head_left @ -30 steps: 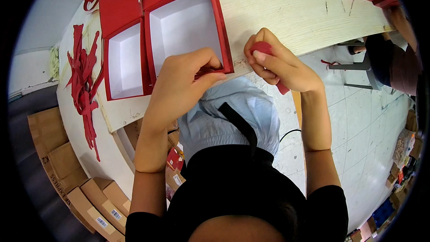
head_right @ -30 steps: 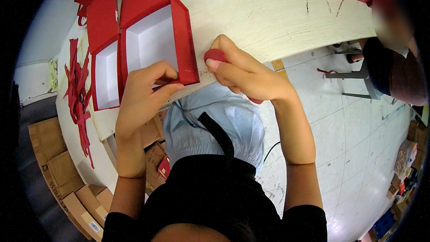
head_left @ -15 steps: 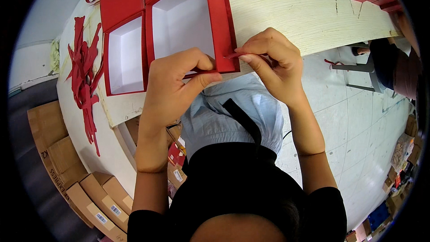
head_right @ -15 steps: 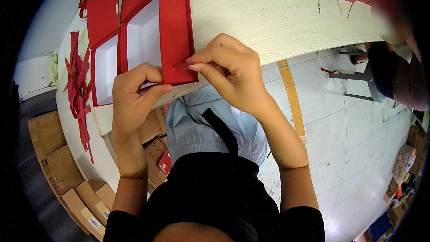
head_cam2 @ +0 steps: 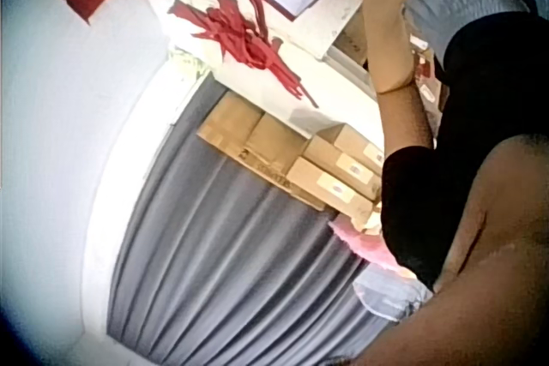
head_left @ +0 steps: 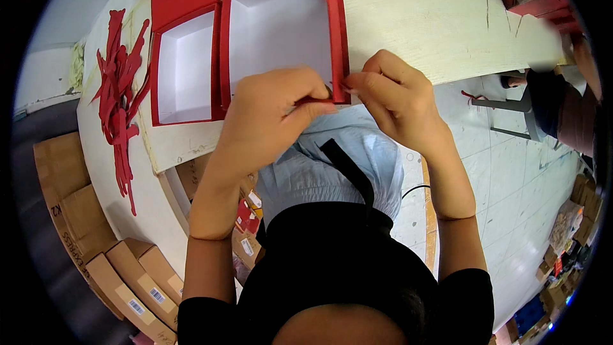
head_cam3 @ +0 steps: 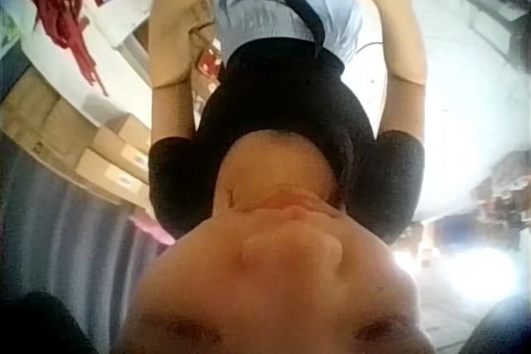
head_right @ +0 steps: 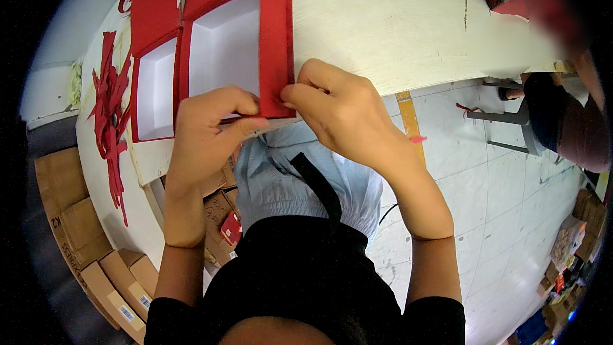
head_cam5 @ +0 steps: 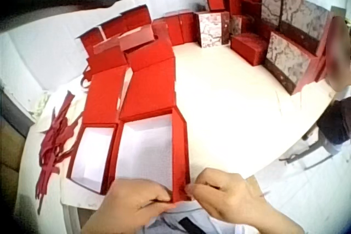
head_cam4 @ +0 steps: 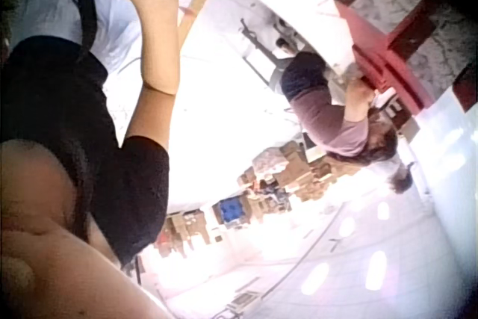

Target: The person attaches red ribbon handles to red and patterned cardboard boxes by threading the ribbon through pre-cut slots and securing the ends, then organizes the finished boxes on the table.

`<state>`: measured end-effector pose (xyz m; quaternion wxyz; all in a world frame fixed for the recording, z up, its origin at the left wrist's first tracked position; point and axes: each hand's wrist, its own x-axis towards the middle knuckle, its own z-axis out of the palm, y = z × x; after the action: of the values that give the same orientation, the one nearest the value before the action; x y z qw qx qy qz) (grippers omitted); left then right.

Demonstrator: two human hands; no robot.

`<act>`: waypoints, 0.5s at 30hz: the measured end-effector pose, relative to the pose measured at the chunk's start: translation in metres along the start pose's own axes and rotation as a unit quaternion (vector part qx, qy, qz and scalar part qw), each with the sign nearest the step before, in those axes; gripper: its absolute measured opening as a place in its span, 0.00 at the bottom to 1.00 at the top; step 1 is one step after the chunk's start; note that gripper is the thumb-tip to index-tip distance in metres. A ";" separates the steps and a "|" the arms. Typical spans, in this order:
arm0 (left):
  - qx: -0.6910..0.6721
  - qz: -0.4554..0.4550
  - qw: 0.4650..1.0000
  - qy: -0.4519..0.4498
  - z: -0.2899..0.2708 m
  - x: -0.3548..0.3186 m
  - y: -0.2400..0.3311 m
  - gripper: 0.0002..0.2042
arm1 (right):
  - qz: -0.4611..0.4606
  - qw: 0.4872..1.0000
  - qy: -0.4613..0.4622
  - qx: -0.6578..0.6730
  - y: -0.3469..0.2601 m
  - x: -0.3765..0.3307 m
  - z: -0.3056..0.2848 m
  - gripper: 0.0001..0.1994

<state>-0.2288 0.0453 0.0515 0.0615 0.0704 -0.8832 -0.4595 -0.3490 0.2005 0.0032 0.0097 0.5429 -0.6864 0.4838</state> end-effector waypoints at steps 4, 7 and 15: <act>0.040 -0.014 0.998 -0.044 0.002 0.003 0.000 0.08 | 0.022 0.999 -0.026 0.005 0.005 -0.008 0.004 0.05; -0.009 -0.057 0.996 -0.069 -0.005 0.007 0.001 0.05 | 0.041 0.999 -0.027 0.003 0.004 -0.009 0.005 0.06; 0.064 -0.004 0.961 -0.268 -0.022 0.051 -0.023 0.06 | -0.021 0.998 -0.034 -0.055 0.004 -0.010 0.005 0.03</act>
<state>-0.2740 0.0052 0.0469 -0.1836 -0.0482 -0.8946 -0.4046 -0.3458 0.2040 -0.0075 0.0263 0.5716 -0.7006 0.4263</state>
